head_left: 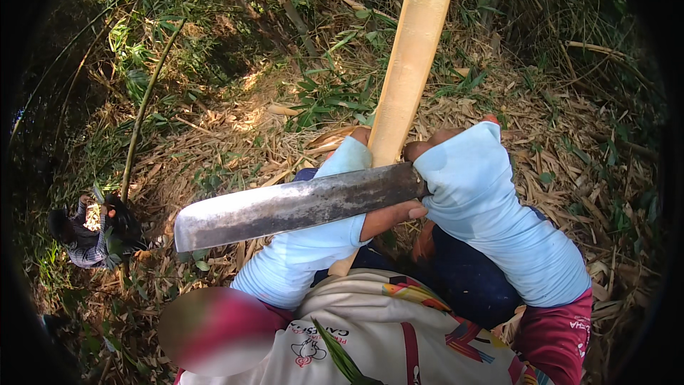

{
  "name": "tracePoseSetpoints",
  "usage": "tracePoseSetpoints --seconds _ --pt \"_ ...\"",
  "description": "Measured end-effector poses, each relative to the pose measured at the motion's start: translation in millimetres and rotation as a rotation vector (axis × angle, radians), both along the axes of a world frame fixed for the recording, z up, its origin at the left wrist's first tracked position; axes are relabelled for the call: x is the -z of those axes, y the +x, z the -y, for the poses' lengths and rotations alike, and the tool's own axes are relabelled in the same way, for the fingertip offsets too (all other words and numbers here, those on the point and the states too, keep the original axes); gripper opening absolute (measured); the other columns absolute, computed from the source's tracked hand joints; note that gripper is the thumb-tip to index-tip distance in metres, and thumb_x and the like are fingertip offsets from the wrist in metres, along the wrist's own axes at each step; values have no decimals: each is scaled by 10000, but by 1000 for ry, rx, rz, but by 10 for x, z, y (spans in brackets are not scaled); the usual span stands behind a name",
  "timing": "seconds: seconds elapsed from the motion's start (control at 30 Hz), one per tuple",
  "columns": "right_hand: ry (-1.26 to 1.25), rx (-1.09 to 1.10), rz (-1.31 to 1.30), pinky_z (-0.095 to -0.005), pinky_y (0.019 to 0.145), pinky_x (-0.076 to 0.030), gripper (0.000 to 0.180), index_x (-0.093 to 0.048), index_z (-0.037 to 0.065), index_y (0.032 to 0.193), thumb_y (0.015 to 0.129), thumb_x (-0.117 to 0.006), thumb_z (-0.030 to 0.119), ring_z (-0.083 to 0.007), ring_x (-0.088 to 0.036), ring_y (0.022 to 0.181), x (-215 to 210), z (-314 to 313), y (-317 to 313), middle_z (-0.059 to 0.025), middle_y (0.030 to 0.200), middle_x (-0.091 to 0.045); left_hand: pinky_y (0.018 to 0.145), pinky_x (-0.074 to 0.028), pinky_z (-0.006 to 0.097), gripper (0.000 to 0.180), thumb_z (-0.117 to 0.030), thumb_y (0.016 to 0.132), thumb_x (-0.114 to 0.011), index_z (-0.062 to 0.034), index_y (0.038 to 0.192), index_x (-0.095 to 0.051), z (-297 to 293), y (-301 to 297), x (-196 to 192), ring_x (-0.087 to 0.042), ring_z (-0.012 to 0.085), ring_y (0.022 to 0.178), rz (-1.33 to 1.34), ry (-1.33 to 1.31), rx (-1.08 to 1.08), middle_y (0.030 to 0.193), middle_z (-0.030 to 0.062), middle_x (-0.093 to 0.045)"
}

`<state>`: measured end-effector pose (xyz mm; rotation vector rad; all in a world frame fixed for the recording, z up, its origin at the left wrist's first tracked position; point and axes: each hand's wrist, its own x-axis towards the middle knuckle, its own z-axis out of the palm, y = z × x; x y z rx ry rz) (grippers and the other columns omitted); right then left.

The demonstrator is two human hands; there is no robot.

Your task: The person uses a large machete to split a long bamboo pole lengthwise. They hold the bamboo vertically with one hand and repeatedly strike it with the machete to separate the pole into thinner strips.

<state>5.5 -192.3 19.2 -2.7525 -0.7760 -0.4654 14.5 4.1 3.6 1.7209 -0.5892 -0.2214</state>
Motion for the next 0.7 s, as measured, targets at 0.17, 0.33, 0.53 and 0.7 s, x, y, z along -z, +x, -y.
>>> tracePoseSetpoints --seconds 0.17,0.33,0.53,0.7 --pt "22 22 17 -439 610 -411 305 -666 144 860 658 -722 365 -269 -597 601 50 -1 -5 -37 661 -545 827 -502 297 639 -226 787 -865 -20 1236 -459 15 -18 49 -618 137 974 -68 -47 7 1036 61 -637" --pt "24 31 -46 -444 655 -407 296 -671 156 859 661 -722 370 -258 -602 608 41 16 -9 -32 665 -551 925 -478 317 856 -251 721 -906 20 1351 -393 5 -11 85 -599 163 1074 -54 41 -29 1155 96 -628" --pt "52 24 13 -446 692 -402 299 -666 165 845 658 -732 388 -245 -602 600 25 19 -28 -17 653 -548 904 -494 317 935 -306 684 -929 44 1367 -394 -23 -25 96 -610 160 1023 19 194 -59 1095 96 -648" --pt "32 61 43 -445 682 -397 276 -670 172 840 656 -732 369 -237 -598 591 26 33 -37 -1 639 -537 863 -499 306 867 -316 698 -921 49 1313 -432 9 10 35 -613 152 993 13 241 -10 1070 92 -654"
